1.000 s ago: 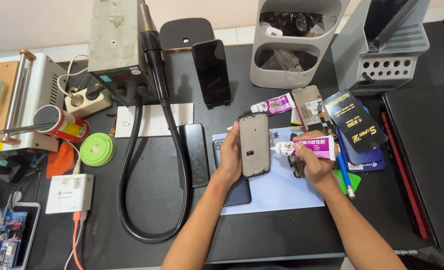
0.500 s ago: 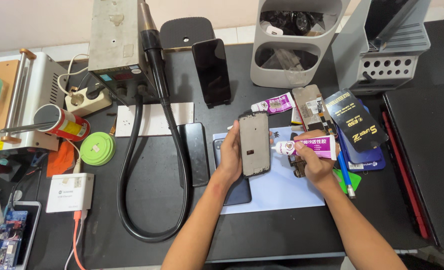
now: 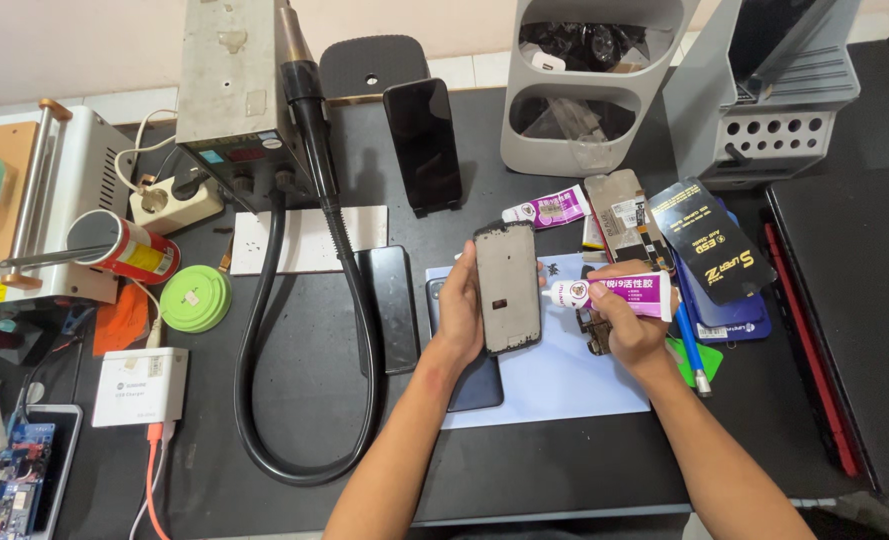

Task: The person applies adhesive from a tube along the edges of a smartphone back cover. They then place the cover onto the phone body and press it into place. The person flips the phone to inspect the assembly.

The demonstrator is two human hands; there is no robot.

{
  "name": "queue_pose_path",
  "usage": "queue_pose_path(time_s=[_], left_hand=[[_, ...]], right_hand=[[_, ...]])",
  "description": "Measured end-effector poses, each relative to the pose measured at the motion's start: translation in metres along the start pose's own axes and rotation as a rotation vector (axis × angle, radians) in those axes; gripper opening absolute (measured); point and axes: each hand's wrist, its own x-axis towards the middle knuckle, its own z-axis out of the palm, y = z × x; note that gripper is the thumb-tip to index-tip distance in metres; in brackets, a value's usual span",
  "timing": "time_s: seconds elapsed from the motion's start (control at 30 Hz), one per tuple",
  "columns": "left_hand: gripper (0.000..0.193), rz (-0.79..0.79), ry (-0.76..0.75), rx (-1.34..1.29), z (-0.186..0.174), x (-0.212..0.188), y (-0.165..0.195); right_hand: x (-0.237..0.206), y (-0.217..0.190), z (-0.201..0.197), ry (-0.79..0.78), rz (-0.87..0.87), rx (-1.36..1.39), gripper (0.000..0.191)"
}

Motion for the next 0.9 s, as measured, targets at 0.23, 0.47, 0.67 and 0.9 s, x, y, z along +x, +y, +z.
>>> queue_pose_path(time_s=[0.23, 0.47, 0.67, 0.9], left_hand=[[0.071, -0.002, 0.013, 0.001, -0.002, 0.0002, -0.0013], [0.07, -0.024, 0.036, -0.026, -0.0066, 0.0041, -0.0045], [0.07, 0.015, 0.005, -0.007, -0.0061, 0.0035, -0.0053], [0.069, -0.014, 0.017, -0.023, -0.0046, 0.0024, -0.0036]], right_hand=[[-0.0014, 0.0007, 0.001, 0.002, -0.057, -0.029, 0.016], [0.0, 0.0014, -0.0004, -0.021, -0.114, -0.049, 0.015], [-0.001, -0.0002, 0.0019, 0.018, -0.017, -0.012, 0.015], [-0.0007, 0.0001, 0.0016, 0.003, -0.031, -0.018, 0.015]])
